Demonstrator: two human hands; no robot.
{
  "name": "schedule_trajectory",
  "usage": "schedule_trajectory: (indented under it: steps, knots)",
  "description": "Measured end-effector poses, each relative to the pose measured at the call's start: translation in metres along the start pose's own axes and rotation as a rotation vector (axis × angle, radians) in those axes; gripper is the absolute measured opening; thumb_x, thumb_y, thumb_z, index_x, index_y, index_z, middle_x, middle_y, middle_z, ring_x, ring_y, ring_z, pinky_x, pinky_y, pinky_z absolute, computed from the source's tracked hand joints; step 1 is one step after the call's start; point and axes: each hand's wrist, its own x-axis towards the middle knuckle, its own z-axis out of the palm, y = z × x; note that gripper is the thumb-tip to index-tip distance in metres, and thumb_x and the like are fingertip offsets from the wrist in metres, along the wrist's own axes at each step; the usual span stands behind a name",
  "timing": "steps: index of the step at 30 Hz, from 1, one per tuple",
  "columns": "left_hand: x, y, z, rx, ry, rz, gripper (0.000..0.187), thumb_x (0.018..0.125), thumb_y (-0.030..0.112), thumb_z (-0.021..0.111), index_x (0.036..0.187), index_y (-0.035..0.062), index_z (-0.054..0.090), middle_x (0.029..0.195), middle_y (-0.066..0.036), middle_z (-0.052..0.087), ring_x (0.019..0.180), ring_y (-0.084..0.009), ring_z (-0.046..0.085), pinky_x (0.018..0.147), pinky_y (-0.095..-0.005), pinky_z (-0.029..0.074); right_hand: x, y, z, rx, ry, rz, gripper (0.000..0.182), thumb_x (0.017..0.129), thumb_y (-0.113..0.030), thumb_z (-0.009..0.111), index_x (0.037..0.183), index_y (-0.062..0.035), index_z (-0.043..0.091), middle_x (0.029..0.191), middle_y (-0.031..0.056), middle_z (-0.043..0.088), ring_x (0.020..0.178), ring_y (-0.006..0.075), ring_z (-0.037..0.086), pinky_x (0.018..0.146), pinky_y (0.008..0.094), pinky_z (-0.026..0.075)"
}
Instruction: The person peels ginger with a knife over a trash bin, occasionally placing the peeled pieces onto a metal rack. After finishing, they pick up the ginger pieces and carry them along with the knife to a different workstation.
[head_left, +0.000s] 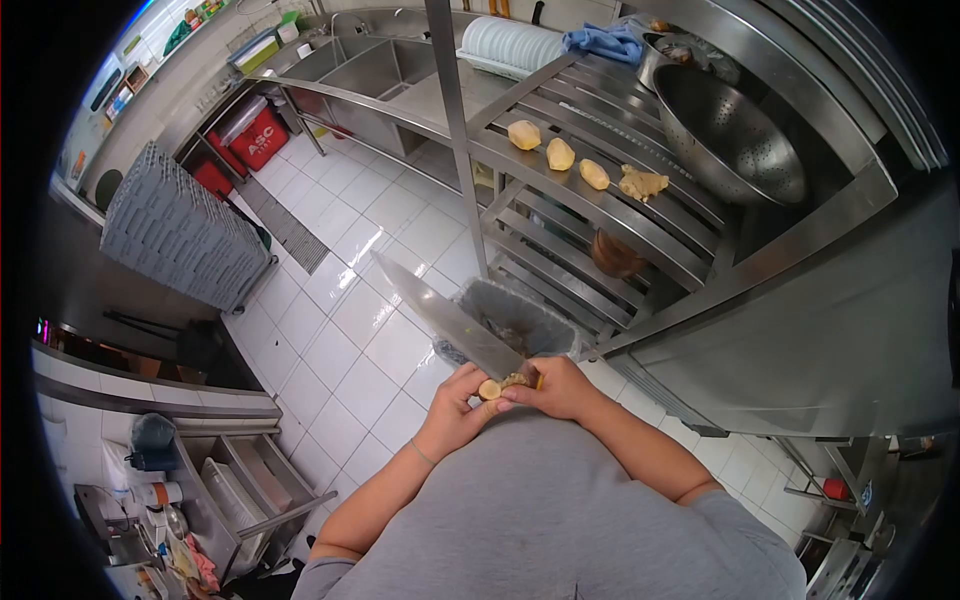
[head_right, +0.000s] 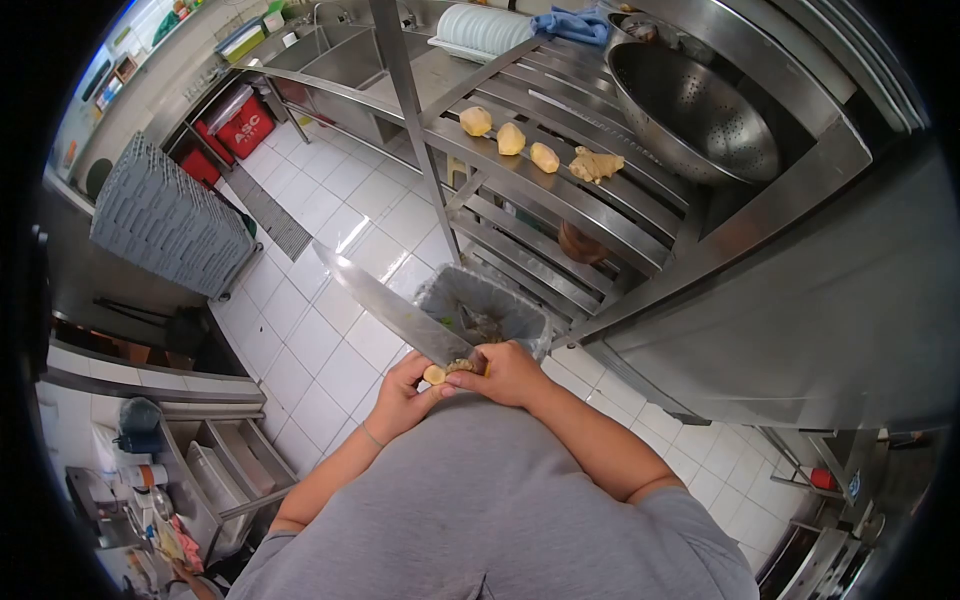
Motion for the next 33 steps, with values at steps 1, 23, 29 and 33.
schedule_trajectory:
  steps: [1,23,29,33]
  knots:
    - [-0.001,-0.003,0.001,0.015,0.006,0.026,0.035,0.092,0.019,0.084,0.122,0.0034,0.073,0.107,-0.007,0.065,0.088,-0.0166,0.062,0.079,-0.0305,0.053,0.0,-0.003,-0.001,-0.008,-0.006,-0.009,0.056,0.08,-0.055,0.088,0.078,-0.0022,0.07,0.072,0.0156,0.071,0.066,0.0297,0.071,0.064,0.0395,0.055]
    - [-0.002,-0.019,0.0,-0.421,-0.038,-0.236,0.039,0.102,0.013,0.072,0.138,0.0044,0.059,0.12,-0.002,0.066,0.107,-0.0075,0.062,0.089,-0.0239,0.051,0.007,-0.003,-0.014,0.265,0.063,0.161,0.042,0.092,-0.04,0.083,0.089,0.0008,0.075,0.067,0.0033,0.066,0.064,0.01,0.055,0.061,0.0316,0.046]
    - [0.001,-0.009,0.004,-0.583,0.028,-0.298,0.035,0.103,0.018,0.07,0.134,0.005,0.06,0.112,-0.002,0.066,0.094,-0.0102,0.063,0.085,-0.0266,0.053,0.009,-0.001,-0.009,0.134,0.094,0.139,0.033,0.093,-0.035,0.082,0.094,-0.0018,0.078,0.074,-0.0007,0.069,0.068,0.0072,0.057,0.063,0.0291,0.048]
    - [0.001,-0.012,0.003,-0.351,0.033,-0.236,0.034,0.099,0.014,0.075,0.129,0.0044,0.063,0.112,-0.002,0.067,0.093,-0.0089,0.062,0.083,-0.0253,0.052,0.006,-0.007,-0.01,0.139,0.099,0.125,0.033,0.091,-0.034,0.085,0.097,-0.002,0.079,0.077,0.0008,0.072,0.071,0.0073,0.061,0.066,0.0296,0.051]
